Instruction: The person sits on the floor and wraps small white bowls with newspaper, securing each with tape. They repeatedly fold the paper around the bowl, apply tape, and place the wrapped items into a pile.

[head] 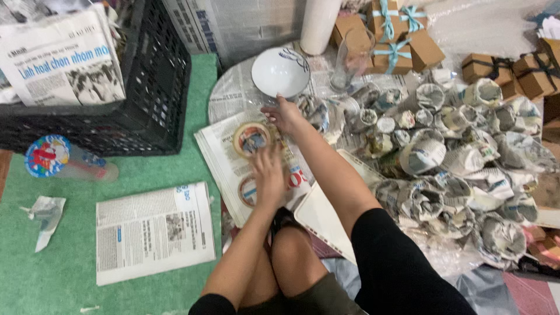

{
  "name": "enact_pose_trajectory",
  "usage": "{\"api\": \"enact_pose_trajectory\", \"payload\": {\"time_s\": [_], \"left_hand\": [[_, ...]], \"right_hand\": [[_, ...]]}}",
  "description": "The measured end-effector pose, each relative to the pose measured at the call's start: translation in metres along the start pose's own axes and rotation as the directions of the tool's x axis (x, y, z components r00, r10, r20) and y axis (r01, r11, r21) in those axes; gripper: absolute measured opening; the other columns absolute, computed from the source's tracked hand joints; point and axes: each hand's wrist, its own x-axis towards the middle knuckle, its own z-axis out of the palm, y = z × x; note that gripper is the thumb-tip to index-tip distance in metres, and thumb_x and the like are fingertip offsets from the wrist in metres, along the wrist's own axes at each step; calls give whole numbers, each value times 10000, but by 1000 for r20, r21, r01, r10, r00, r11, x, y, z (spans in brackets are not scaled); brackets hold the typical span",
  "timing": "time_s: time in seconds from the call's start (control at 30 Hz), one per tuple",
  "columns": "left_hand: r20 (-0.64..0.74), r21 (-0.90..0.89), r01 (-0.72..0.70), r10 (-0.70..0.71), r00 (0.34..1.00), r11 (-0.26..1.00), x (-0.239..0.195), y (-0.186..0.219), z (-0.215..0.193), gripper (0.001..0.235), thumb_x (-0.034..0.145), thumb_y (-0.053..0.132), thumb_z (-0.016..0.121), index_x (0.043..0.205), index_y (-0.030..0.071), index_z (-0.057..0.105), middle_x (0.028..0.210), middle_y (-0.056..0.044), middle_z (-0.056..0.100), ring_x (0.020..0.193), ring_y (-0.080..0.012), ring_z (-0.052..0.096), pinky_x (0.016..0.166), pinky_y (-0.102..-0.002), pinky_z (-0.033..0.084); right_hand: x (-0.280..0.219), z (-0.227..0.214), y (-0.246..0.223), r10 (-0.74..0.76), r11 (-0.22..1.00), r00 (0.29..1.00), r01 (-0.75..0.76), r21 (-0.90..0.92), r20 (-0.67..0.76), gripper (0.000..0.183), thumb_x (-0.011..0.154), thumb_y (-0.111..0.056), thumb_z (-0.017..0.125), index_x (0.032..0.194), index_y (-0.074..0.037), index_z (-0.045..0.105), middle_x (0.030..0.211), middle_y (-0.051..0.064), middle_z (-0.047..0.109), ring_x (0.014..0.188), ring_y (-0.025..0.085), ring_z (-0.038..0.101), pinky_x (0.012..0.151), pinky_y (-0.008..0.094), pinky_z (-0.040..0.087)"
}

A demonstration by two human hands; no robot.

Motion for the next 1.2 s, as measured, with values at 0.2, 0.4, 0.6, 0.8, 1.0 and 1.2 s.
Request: {"api": "enact_pose_trajectory", "payload": {"time_s": [0.2,0.4,0.6,0.8,1.0,1.2], "left_hand": [[-247,-219,-254,198,949,942,-3,12,12,673,832,112,728,1429,-28,451,1406,-273,462,1360,-456,387,1175,-597,277],[-200,-316,-187,127,972,930,-2,8,3,553,1019,161,610,1519,52,401,1525,-165,453,1507,-386,413,1322,-575,301],[244,-956,288,-383,891,60,4,5,-44,863,909,637,313,1624,284,-17,1658,-93,32,1483,-385,232,923,-623,514],[311,-929,226,-288,906,-291,-37,30,-29,632,1019,415,543,1422,-69,496,1427,-240,556,1275,-353,574,1017,-467,500],[368,-913,273,-324,871,-304,-102,66,42,453,972,262,451,1231,-81,596,1217,-201,646,1124,-288,624,956,-390,496],[330,-919,370,-247,911,138,-117,77,95,554,988,343,446,1330,-79,556,1296,-201,649,1189,-257,602,1034,-375,439]], "right_hand": [[81,-9,1,-52,964,987,88,250,-150,295,1020,-70,352,1202,42,556,900,185,636,690,235,595,544,340,490],[42,12,-6,-132,949,985,158,274,-113,323,1028,-44,333,1245,99,526,916,190,637,763,243,618,672,352,565],[-151,29,-22,-200,974,976,208,-94,84,349,1069,-130,396,1211,167,512,979,239,680,819,271,665,731,390,589],[-348,5,1,-244,869,967,250,-426,69,383,1038,-243,511,1176,111,560,921,226,680,699,269,686,599,404,581],[-425,-27,62,-266,914,954,204,-349,-140,392,976,-228,521,1269,29,477,1056,160,679,804,268,731,624,418,615],[-426,-92,97,-212,973,952,186,-135,-221,382,988,-113,489,1292,115,450,1109,325,669,876,419,758,783,480,656]]}}
